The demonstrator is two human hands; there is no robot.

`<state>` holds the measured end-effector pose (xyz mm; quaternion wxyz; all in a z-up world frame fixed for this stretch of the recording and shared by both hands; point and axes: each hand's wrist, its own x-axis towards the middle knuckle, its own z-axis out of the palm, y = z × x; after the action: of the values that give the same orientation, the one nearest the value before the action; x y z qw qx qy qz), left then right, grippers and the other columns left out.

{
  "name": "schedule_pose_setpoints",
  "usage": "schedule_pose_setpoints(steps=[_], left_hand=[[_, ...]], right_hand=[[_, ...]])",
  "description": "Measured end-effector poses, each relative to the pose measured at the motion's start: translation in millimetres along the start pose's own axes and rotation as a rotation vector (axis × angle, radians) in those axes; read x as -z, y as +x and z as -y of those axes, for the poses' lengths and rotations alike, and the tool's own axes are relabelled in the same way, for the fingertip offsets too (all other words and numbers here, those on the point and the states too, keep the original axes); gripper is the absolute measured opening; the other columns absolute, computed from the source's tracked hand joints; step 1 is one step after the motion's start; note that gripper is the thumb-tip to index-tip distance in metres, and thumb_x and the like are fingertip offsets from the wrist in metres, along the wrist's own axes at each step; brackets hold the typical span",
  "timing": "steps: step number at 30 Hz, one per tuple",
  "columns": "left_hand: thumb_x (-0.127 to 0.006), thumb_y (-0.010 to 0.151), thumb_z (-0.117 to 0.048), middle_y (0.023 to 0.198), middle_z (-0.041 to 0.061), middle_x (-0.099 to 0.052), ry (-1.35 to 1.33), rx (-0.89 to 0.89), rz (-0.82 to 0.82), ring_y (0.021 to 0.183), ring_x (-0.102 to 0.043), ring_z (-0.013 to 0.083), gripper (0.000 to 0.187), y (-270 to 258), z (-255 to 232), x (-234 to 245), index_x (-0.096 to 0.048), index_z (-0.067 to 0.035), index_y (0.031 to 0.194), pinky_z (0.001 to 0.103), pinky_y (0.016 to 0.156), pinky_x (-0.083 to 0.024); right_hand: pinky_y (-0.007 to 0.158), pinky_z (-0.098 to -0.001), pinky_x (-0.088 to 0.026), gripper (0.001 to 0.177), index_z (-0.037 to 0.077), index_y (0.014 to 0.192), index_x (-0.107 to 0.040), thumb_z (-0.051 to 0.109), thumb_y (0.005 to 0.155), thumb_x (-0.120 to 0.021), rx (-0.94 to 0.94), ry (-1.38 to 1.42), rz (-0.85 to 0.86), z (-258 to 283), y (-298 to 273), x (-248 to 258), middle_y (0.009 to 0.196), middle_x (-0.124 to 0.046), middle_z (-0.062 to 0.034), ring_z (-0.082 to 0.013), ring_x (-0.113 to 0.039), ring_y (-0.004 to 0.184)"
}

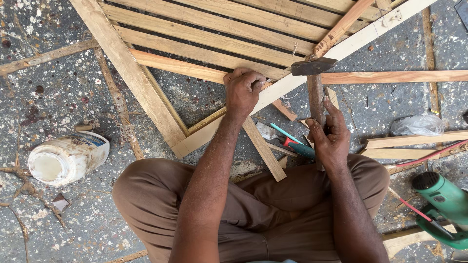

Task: The person assembles a wooden slatted structure by hammering nails through thin slats into a larger frame while sitting on the floor.

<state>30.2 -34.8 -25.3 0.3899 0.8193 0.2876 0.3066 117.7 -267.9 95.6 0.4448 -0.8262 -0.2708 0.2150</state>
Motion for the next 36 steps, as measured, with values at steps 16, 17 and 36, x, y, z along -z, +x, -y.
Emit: schedule_pose_setpoints(steps=[16, 17, 36], left_hand=[[-0.085, 0.083, -0.014, 0.085, -0.009, -0.078, 0.04, 0.019, 0.076, 0.104, -0.065, 0.0127, 0.041, 3.5, -4.8, 3.4, -0.062, -0.018, 0.117, 0.049, 0.104, -0.032], [-0.084, 0.084, -0.014, 0.087, -0.009, -0.078, 0.043, 0.019, 0.083, 0.105, -0.066, 0.0124, 0.042, 3.2, -5.0, 3.8, -0.061, -0.018, 0.119, 0.049, 0.105, -0.032], [-0.085, 0.08, -0.009, 0.088, 0.0, -0.078, 0.027, 0.024, 0.046, 0.106, -0.066, 0.0209, 0.049, 0.9, -1.6, 1.3, -0.059, -0.013, 0.121, 0.051, 0.101, -0.036]], right_hand=[[0.059, -0.0326, -0.063, 0.052, 0.016, 0.148, -0.05, 0.028, 0.1, -0.067, 0.094, -0.627, 0.182, -2.5, 19.2, -3.8, 0.071, -0.075, -0.0121, -0.0193, -0.071, 0.052], [0.057, -0.0347, -0.063, 0.051, 0.016, 0.147, -0.051, 0.027, 0.099, -0.068, 0.148, -0.655, 0.172, -0.3, 19.5, -5.3, 0.075, -0.075, -0.0133, -0.021, -0.071, 0.053], [0.06, -0.0445, -0.061, 0.042, 0.022, 0.144, -0.059, 0.024, 0.103, -0.068, 0.244, -0.685, 0.125, 3.8, 4.4, -18.5, 0.103, -0.076, -0.0162, -0.0322, -0.075, 0.069]])
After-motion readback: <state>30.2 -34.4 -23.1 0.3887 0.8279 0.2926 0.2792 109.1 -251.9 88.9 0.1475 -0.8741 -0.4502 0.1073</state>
